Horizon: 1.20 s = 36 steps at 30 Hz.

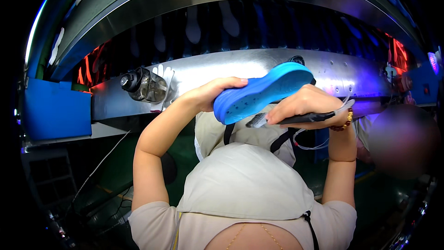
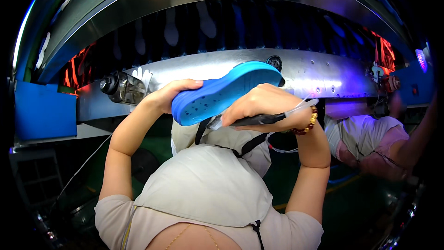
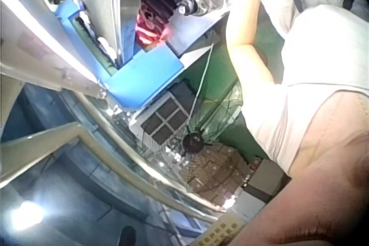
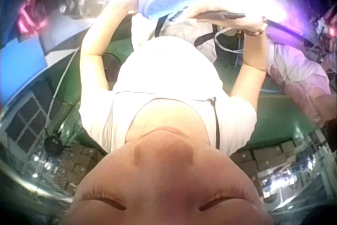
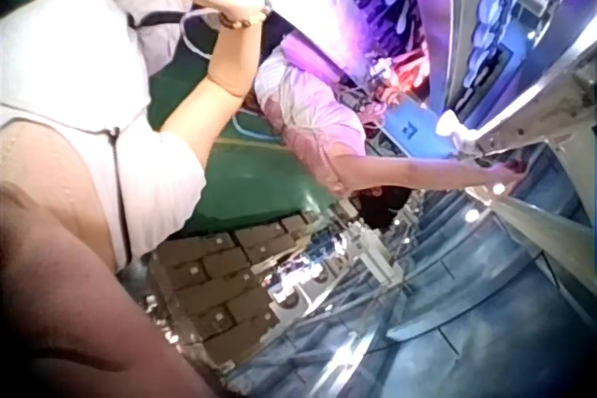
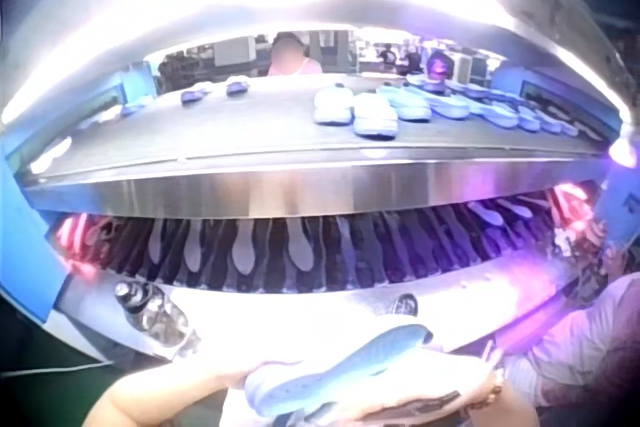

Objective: The person applies adhesive to shoe soles by taking them from a conveyor belt, coating their surfaces with a brush applicator, and placing them back onto the conveyor belt.

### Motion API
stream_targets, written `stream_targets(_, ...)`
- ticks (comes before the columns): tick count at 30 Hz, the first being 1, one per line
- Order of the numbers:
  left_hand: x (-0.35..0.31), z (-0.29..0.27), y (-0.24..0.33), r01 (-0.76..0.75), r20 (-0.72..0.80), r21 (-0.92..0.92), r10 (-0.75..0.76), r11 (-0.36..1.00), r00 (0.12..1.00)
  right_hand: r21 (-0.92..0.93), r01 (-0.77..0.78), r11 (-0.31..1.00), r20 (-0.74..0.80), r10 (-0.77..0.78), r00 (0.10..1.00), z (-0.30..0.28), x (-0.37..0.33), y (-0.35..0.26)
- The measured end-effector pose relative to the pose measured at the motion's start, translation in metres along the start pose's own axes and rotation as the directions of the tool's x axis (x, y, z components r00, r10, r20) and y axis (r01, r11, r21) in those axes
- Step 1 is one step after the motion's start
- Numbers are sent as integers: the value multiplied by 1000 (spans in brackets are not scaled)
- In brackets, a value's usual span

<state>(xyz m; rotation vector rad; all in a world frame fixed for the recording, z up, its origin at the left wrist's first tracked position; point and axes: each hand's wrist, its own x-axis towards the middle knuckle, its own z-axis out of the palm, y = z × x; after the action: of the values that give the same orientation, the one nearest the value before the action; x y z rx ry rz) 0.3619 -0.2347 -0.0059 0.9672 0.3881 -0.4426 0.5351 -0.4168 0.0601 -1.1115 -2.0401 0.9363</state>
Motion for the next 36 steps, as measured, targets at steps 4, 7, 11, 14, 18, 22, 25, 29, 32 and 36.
stream_targets(4, -10, 4, 7, -18, -3, -108, 18, 994, 1000, 73, -28, 997, -136, 38, 990, 2, 3, 3)
stream_targets(7, -12, 1, -1, -62, -33, 39, 63, 997, 997, 54, -44, 998, -112, 50, 992, 9, -8, 12)
stream_targets(11, -19, -8, -6, -63, -102, -27, 60, 998, 993, 64, -69, 996, -151, 78, 985, 4, -12, 4)
stream_targets(14, -22, -5, -2, -136, -107, -106, 125, 985, 986, 64, -36, 997, -287, 53, 957, 11, -11, 17)
stream_targets(18, -39, -14, -3, -205, -217, -110, 178, 973, 960, 46, -109, 993, -184, 116, 976, 16, -28, 14)
stream_targets(22, -48, -15, 6, -286, -179, -91, 267, 954, 947, 83, -31, 996, -464, 66, 883, 14, -22, 14)
stream_targets(25, -52, -12, 9, -312, -183, -18, 303, 950, 935, 33, -70, 997, -458, 77, 886, 19, -21, 25)
stream_targets(29, -52, -26, 8, -347, -166, -257, 312, 902, 935, -58, -104, 993, -359, 77, 930, 19, -26, 9)
stream_targets(32, -17, -46, -20, -453, -101, -628, 511, 632, 854, -6, 6, 1000, -444, -8, 896, 25, -18, 0)
stream_targets(36, 39, -16, -30, -499, -120, -585, 541, 640, 833, 242, -169, 955, -668, 290, 685, 44, -1, 34)
